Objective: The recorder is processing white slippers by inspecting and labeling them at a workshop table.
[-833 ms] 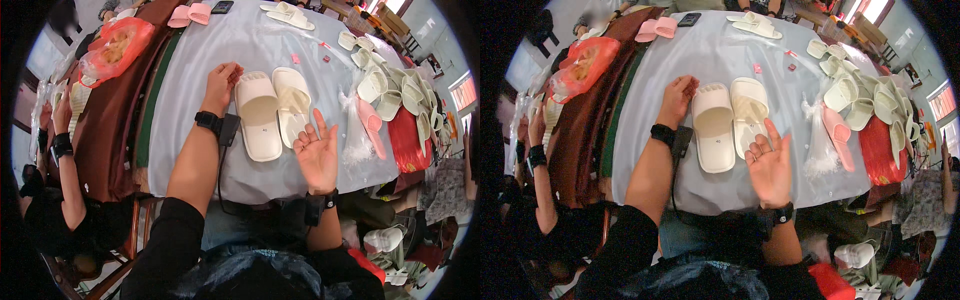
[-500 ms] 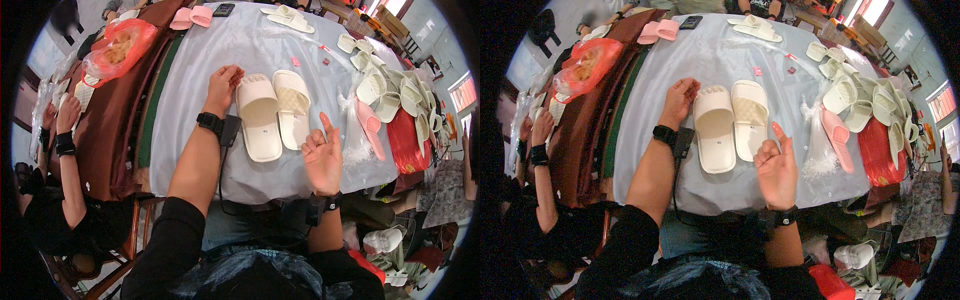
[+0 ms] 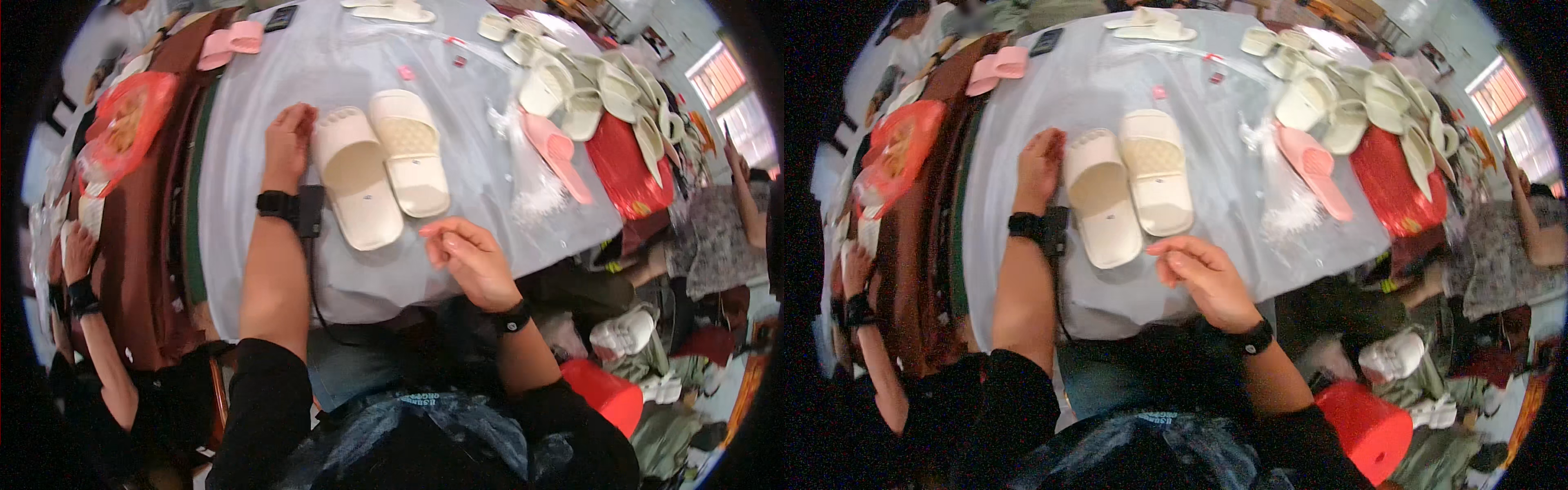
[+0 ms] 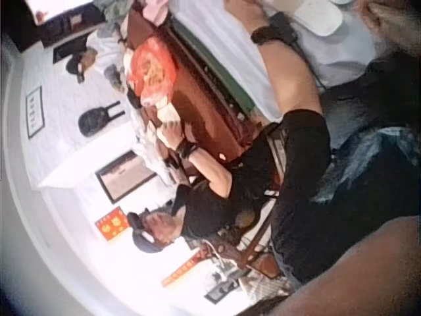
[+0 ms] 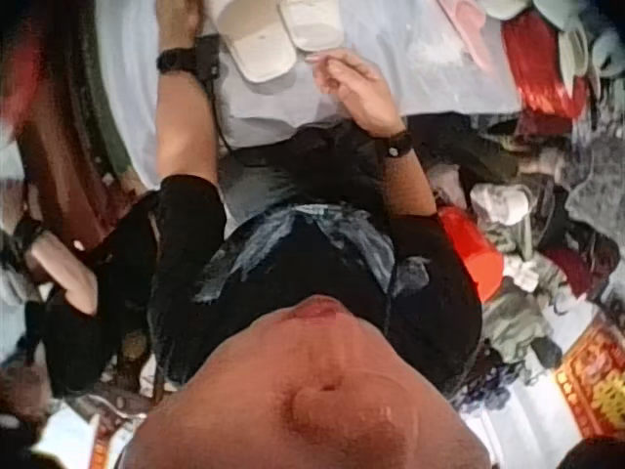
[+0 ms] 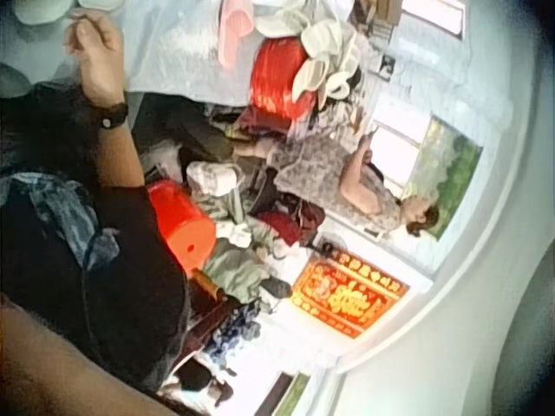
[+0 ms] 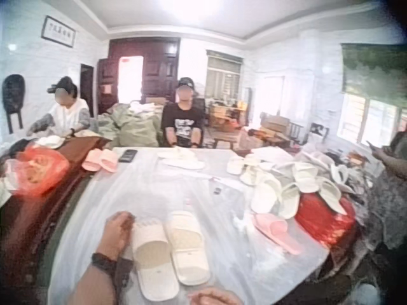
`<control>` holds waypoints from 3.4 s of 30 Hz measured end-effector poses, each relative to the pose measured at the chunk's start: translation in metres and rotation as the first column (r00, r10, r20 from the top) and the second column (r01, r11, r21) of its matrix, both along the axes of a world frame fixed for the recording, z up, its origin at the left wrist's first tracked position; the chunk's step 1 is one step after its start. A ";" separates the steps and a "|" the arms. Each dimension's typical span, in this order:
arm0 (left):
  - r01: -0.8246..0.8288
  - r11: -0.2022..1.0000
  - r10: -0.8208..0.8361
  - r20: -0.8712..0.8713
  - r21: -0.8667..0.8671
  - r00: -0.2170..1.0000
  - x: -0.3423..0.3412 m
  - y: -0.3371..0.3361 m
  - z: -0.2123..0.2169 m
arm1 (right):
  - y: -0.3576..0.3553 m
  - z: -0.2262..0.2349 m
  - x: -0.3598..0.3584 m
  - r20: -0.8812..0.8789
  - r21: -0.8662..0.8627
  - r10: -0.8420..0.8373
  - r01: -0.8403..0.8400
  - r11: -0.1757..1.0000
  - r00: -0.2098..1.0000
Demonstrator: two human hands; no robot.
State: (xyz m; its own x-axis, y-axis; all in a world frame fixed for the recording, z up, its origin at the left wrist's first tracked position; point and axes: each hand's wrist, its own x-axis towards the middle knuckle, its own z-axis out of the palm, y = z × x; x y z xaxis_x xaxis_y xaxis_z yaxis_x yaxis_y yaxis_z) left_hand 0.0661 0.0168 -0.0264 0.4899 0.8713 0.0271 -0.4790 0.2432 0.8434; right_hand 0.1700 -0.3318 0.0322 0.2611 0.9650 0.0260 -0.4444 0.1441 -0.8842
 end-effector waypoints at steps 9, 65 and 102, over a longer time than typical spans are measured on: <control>0.045 0.989 -0.022 -0.162 0.143 0.987 -0.005 0.055 -0.041 | -0.059 -0.010 0.019 -0.042 -0.019 0.000 -0.001 1.000 0.999; -0.041 0.951 0.128 -0.269 0.307 0.955 0.001 -0.010 0.003 | -0.300 -0.317 0.284 0.450 -0.416 0.868 0.909 -0.004 0.209; 0.519 0.788 -0.592 0.177 0.332 0.786 -0.107 -0.274 0.133 | -0.022 0.031 -0.019 0.125 0.171 0.072 -0.093 0.981 0.989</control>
State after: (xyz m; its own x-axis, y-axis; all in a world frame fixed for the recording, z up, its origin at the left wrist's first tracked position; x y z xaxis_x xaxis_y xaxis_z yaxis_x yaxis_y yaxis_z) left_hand -0.0411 -0.2574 0.1063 0.8280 0.3917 0.4012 -0.5339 0.3323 0.7775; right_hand 0.1512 -0.3534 0.0633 0.1654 0.9607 0.2230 -0.3554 0.2690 -0.8952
